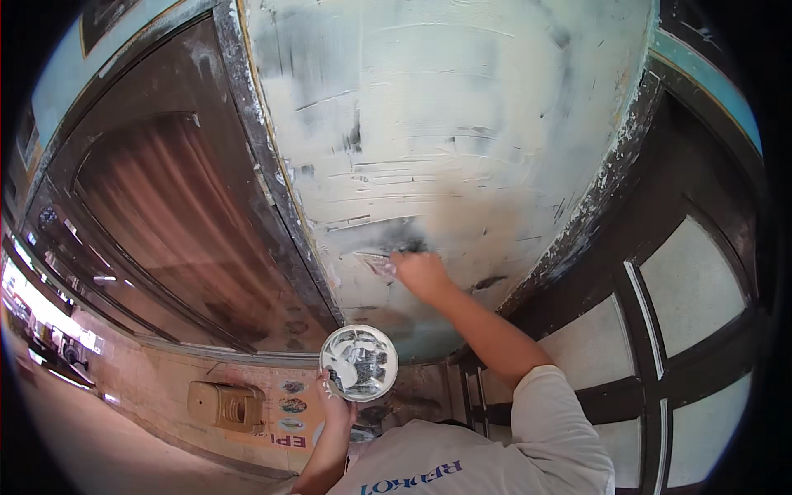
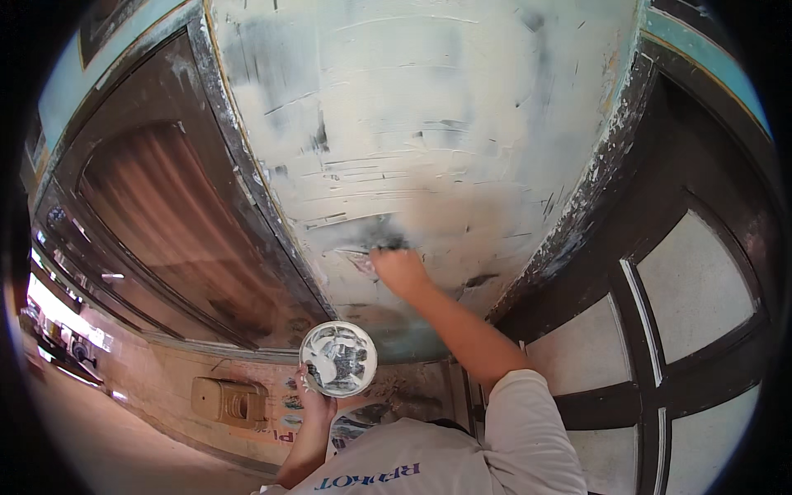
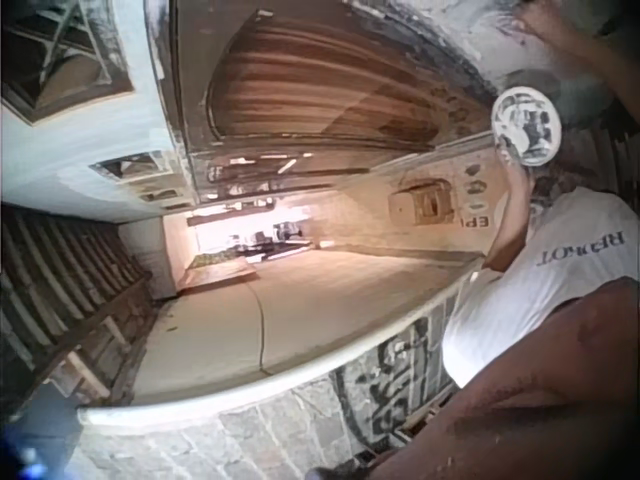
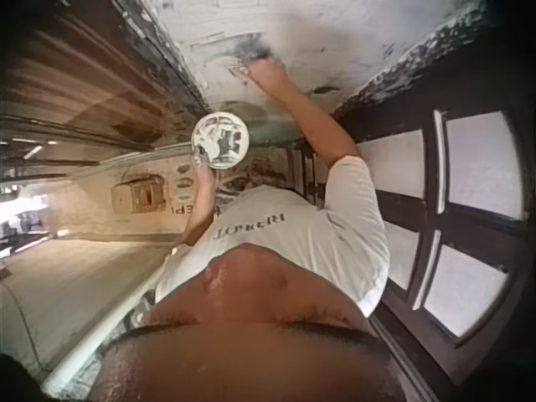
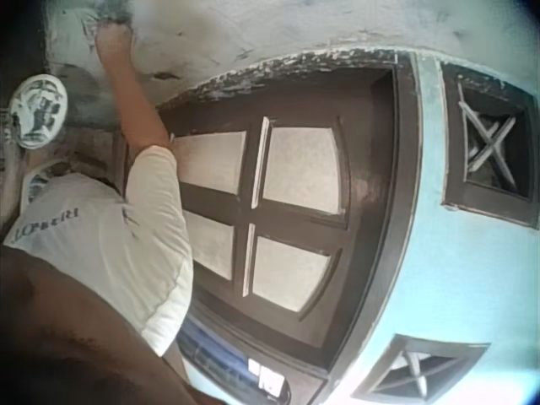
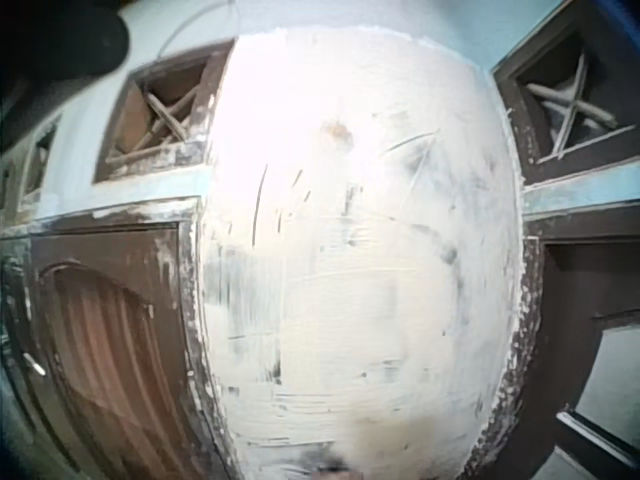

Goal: The person applies and smooths wall filler onto a wall using a spatula or trowel.

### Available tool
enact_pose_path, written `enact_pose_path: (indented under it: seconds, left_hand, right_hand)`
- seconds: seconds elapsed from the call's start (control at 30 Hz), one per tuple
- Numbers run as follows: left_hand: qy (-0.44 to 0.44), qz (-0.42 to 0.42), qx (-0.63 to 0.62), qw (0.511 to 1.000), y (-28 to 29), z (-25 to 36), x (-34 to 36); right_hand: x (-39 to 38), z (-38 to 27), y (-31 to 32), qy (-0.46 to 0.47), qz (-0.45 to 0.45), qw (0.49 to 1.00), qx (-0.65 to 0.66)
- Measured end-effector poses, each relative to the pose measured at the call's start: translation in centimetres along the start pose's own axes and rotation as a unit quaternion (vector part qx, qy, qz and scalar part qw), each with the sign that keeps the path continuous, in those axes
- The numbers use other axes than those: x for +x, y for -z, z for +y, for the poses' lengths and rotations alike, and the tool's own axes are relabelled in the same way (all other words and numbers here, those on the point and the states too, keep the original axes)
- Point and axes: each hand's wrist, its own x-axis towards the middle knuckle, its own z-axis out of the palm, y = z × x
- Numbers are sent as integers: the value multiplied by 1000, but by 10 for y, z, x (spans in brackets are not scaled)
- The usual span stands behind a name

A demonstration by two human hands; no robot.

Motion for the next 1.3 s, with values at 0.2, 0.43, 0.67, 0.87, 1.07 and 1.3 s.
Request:
enact_pose_path:
  seconds: [0.2, 0.43, 0.67, 0.87, 1.07, 1.3]
  left_hand:
    - [8, 18, -36, 999, 1, -11, -10]
    - [15, 14, -18, 1000, 0, -47, -7]
    - [4, 56, -44, 997, -8, -79, -18]
    - [-25, 12, -121, 992, 7, -87, -34]
    - [-45, 59, -122, 990, 14, -89, -38]
    - [-38, 56, -100, 993, 3, -82, -48]
  right_hand:
    - [-44, 84, 86, -46, 61, 997, -32]
    - [-59, 49, 65, 125, 13, 992, -25]
    - [11, 6, -9, 224, -105, 959, -141]
    - [47, 5, 155, 213, -19, 940, -265]
    - [29, -2, 220, 195, -45, 964, -177]
    - [-30, 39, -11, 245, -156, 945, -151]
